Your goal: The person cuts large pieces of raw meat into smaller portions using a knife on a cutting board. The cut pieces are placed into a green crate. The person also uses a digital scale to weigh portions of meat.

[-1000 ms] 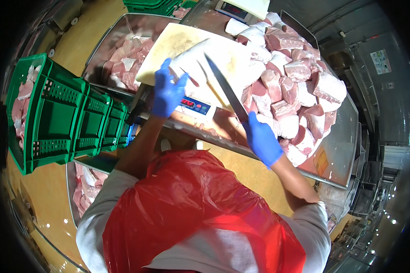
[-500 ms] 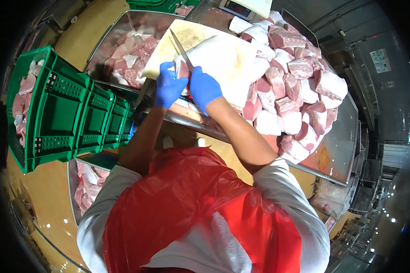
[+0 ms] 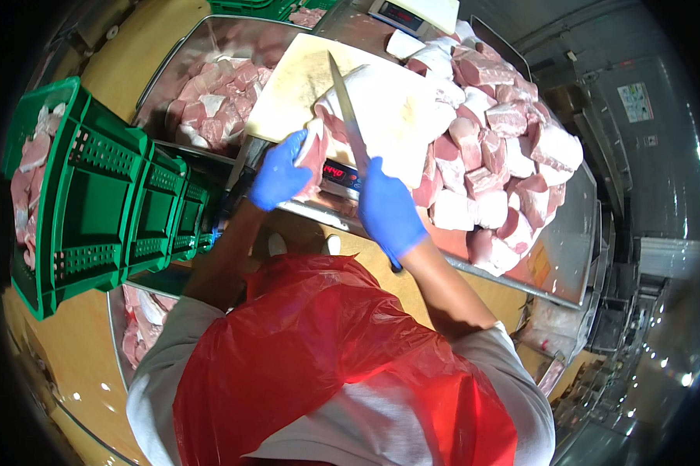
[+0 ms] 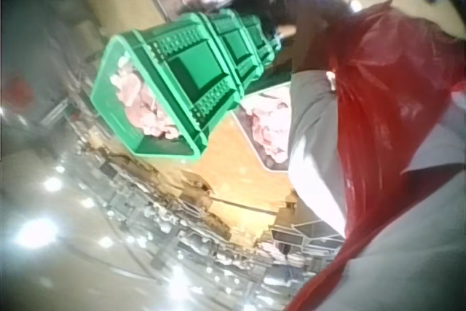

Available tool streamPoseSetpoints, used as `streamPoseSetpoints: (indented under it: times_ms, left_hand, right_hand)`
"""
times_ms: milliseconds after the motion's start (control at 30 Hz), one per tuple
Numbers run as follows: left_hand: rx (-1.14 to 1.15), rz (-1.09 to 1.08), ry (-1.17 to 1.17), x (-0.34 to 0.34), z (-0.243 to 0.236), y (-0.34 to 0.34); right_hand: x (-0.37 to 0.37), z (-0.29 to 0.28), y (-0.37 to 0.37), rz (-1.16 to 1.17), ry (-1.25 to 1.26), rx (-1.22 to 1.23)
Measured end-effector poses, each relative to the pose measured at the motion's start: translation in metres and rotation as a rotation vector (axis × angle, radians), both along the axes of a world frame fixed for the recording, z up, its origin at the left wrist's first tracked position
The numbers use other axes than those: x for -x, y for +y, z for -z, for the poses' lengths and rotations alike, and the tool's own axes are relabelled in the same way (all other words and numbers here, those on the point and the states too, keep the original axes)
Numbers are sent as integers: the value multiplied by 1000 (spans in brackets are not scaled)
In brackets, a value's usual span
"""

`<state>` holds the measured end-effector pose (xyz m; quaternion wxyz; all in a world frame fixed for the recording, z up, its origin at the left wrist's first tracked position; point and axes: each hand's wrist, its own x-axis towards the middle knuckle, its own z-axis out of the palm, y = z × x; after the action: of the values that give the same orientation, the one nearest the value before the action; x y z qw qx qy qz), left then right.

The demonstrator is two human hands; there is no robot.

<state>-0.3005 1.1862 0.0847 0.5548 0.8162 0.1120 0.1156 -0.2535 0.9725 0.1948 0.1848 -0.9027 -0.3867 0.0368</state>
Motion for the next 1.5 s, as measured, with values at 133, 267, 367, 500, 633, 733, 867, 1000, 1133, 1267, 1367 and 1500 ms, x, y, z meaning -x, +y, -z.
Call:
streamPoseSetpoints:
  times_ms: [133, 267, 367, 500, 633, 733, 867, 1000, 1133, 1267, 1367, 1500]
  left_hand:
    - [236, -31, -112, 17, 18, -13]
    - [270, -61, -118, 25, 21, 4]
    - [422, -9, -103, 26, 40, 37]
    - [670, 51, -47, 70, -33, 90]
    - [6, -401, -450, 172, -172, 154]
    - [-290, -708, -632, 223, -262, 193]
    - [-783, -1022, -481, 281, -323, 285]
    - [-1457, -722, 448, 314, -330, 355]
    - [-1092, -609, -209, 153, -276, 219]
    - [-625, -175, -15, 6, -174, 98]
    - [-396, -103, 209, -77, -91, 36]
    - [-548, -13, 456, -166, -83, -41]
  right_hand:
    - [-28, 13, 74, 70, 20, -17]
    - [-35, 24, 86, 69, 43, 157]
    - [-15, 42, 34, -53, 17, 278]
    - [6, 16, -40, -53, 97, 329]
    - [14, 2, -89, -52, 98, 273]
    - [10, 14, -98, -29, 23, -115]
    - [-10, 31, -92, 128, 364, -217]
    - [-18, 43, -87, 41, 438, -305]
    - [-18, 50, -91, 85, 364, -372]
    - [-35, 51, -97, 130, 317, -445]
    - [-44, 12, -98, 132, 202, -456]
    - [-54, 5, -142, 331, 270, -615]
